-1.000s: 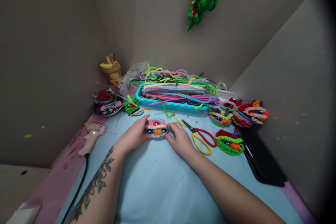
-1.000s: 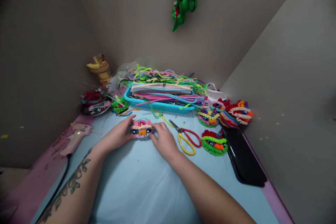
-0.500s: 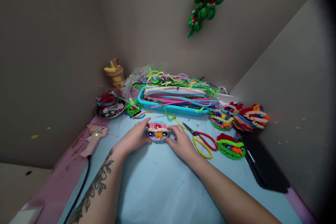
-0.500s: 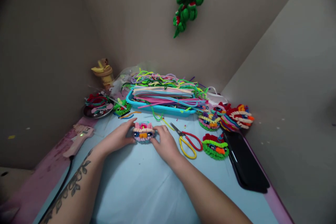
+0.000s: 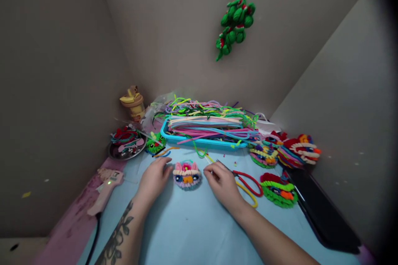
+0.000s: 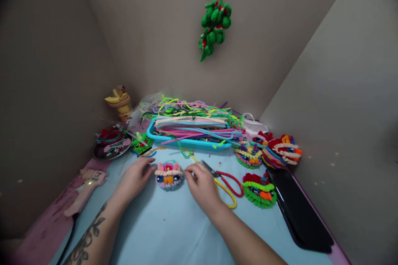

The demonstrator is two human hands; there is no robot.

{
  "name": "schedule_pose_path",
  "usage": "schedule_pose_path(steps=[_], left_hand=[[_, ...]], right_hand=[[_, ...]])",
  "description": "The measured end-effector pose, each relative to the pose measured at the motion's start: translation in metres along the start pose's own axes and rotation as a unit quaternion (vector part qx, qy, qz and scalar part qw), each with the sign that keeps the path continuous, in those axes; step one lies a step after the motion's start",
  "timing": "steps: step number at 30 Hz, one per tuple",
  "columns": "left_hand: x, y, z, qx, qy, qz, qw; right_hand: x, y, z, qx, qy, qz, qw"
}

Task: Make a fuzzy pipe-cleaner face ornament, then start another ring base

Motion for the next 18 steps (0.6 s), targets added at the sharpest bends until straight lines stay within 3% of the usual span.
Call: schedule_pose_path(steps=[3,6,11,14,18], left_hand=[[0.005,-0.005,0.003,0.027,0.029,-0.003,0.999],[0.014,-0.01,0.003,0.028,0.072,-0.033,0.996],[0.023,-0.003,0.0,-0.009,0.108,-0.084,0.991],[0.03,0.002,-0.001,-0.018,0.14,-0.115,0.983],[0.031,0.007,-0.001,-0.022,0.145,-0.11,0.983]], right_hand=[[0.011,-0.001,0.023,0.021,-0.004,-0.008,1.0],[0.015,-0.015,0.055,0.077,-0.024,-0.097,0.992],[0.001,-0.027,0.104,0.103,-0.061,-0.336,0.934],[-0.01,-0.021,0.119,0.09,-0.093,-0.393,0.91],[-0.012,-0.013,0.125,0.087,-0.09,-0.4,0.908]])
Point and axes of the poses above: each hand's wrist, its own z-axis towards the middle knuckle, its own x-axis out of the back of the hand, y = z × x, the point moved 9 cm from there along z, towards the middle knuckle, and after that the axes turned 14 degrees about -z, right-handed, at the moved point
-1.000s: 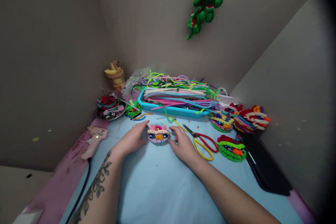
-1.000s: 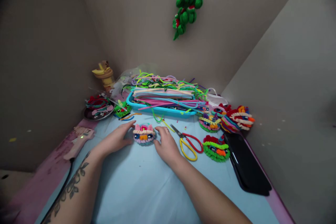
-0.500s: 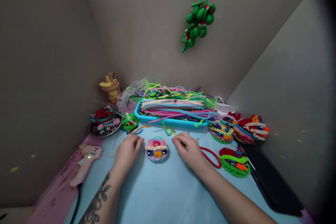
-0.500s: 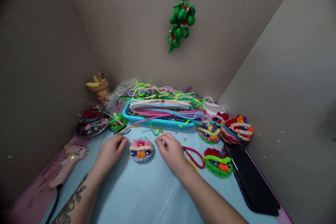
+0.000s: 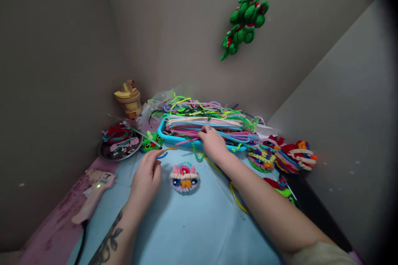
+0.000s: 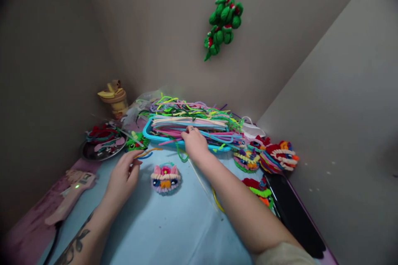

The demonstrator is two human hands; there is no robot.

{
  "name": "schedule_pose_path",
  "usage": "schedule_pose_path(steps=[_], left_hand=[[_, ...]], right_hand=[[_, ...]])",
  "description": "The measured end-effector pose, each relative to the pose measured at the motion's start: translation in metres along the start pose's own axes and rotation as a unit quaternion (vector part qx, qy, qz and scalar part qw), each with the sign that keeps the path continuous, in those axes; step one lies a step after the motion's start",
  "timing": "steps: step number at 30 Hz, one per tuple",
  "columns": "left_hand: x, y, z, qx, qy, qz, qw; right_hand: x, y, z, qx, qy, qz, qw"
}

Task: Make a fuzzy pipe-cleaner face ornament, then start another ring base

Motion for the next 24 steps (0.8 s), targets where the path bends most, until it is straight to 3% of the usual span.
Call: schedule_pose_path(steps=[6,12,17,24], left_hand=[[-0.009,0.003,-0.002,0.002,-0.048,0.018,0.999],[-0.004,-0.01,-0.002,0.082,-0.014,0.035,0.996],[-0.021,-0.008,-0.005,0.038,-0.078,0.057,0.995],[-0.025,-0.005,-0.006,0.023,-0.097,0.079,0.992]], right_hand=[[0.004,0.0,-0.01,-0.005,0.059,0.047,0.997],[0.004,-0.011,-0.034,0.019,0.086,0.093,0.992],[0.0,-0.014,-0.054,0.054,0.096,0.114,0.987],[-0.008,-0.012,-0.064,0.054,0.093,0.115,0.988]])
Point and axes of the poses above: each hand's wrist, its own z-axis towards the middle knuckle, its own x-axis out of the back of the hand, y = z × x, the point moved 9 cm from there along z, towards the middle knuckle, and after that the axes turned 14 degrees about -z, right-handed, at the moved point
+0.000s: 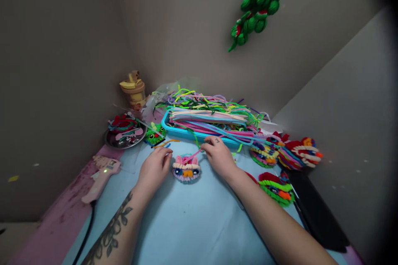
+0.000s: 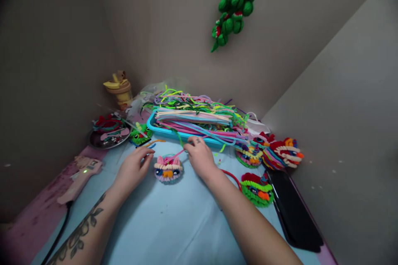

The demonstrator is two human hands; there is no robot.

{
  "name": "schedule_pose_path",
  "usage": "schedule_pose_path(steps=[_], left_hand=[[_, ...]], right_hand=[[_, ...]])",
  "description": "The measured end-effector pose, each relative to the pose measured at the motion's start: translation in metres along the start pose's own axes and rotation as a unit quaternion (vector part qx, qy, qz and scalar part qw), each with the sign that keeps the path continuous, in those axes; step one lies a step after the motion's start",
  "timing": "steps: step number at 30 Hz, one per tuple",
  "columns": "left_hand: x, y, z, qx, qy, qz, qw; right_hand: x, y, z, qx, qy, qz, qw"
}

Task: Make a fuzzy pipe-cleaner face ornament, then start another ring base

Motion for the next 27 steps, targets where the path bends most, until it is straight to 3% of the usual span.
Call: schedule_pose_path(steps=[5,11,20,27], left_hand=[[0.002,0.001,0.0,-0.013,0.012,-0.003,1.0],[0.006,0.002,0.0,-0.006,0.031,-0.023,0.999],[0.007,0.008,-0.002,-0.018,0.029,-0.031,0.999],[0.008,0.014,-0.005,-0.034,0.029,-0.036,0.998]], right_hand=[[0.004,0.001,0.003,-0.012,0.016,0.016,1.0],[0.023,0.014,0.02,-0.078,0.054,0.017,0.995],[0.01,0.011,0.049,-0.081,-0.033,-0.071,0.994],[0.0,0.009,0.058,-0.083,-0.045,-0.092,0.991]])
Point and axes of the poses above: each hand's wrist, its own z-axis towards the middle knuckle, its own x-axis out of the back of the hand, y = z × x, the point moved 9 cm from there along z, towards the middle knuckle, and after that the axes turned 14 degrees about -z, right-handed, at the moved point
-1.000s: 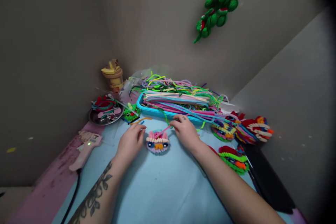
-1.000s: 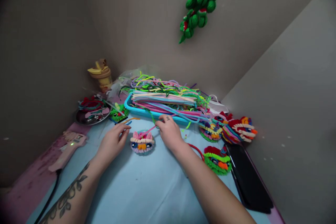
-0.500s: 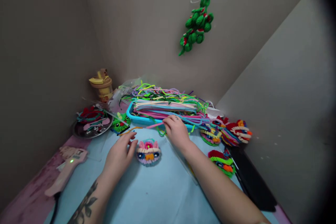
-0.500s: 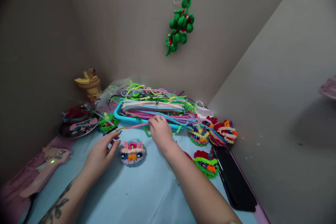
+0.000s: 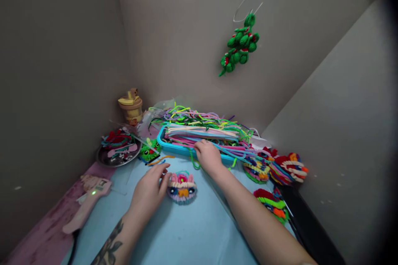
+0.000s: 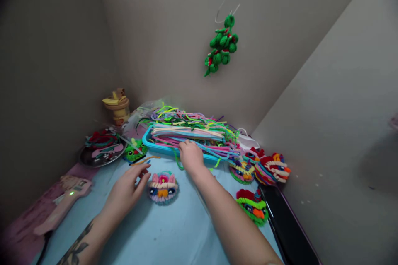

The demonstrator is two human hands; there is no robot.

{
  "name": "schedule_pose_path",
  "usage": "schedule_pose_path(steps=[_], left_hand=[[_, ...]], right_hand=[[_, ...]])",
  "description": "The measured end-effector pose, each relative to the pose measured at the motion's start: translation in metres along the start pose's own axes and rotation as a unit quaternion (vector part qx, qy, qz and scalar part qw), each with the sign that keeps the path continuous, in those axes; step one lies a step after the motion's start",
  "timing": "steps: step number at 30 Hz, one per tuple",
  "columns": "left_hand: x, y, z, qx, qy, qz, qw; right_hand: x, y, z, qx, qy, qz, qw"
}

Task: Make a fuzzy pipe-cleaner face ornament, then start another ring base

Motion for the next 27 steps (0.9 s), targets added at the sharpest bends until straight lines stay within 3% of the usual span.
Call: schedule_pose_path(steps=[4,10,13,18,21,25,27], left_hand=[[0.001,-0.004,0.0,0.022,0.013,-0.006,1.0],[0.019,-0.02,0.003,0.109,0.106,-0.118,0.981],[0.025,-0.016,0.003,0.099,0.126,-0.122,0.979],[0.033,-0.006,0.001,0.061,0.135,-0.081,0.986],[0.059,-0.012,-0.004,0.073,0.215,-0.061,0.972],[0.103,-0.032,-0.02,0.119,0.369,-0.078,0.918],[0.111,-0.041,-0.022,0.121,0.402,-0.107,0.901]], right_hand=[[0.004,-0.009,0.007,0.008,0.006,0.003,1.0],[0.013,-0.044,-0.005,0.092,0.025,0.036,0.995],[0.016,-0.058,-0.018,0.135,0.045,0.047,0.989],[0.016,-0.063,-0.03,0.146,0.048,0.047,0.987],[0.014,-0.053,-0.03,0.124,0.03,0.036,0.991],[0.009,-0.025,-0.036,0.065,0.018,0.031,0.997],[0.008,-0.01,-0.041,0.037,0.023,0.039,0.998]])
Point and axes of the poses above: each hand's wrist, its own z-axis towards the middle knuckle, its own x-axis out of the back of the hand, y = z × x, the point moved 9 cm from there along z, towards the middle knuckle, and after that the axes turned 14 degrees about -z, right-handed, at the moved point
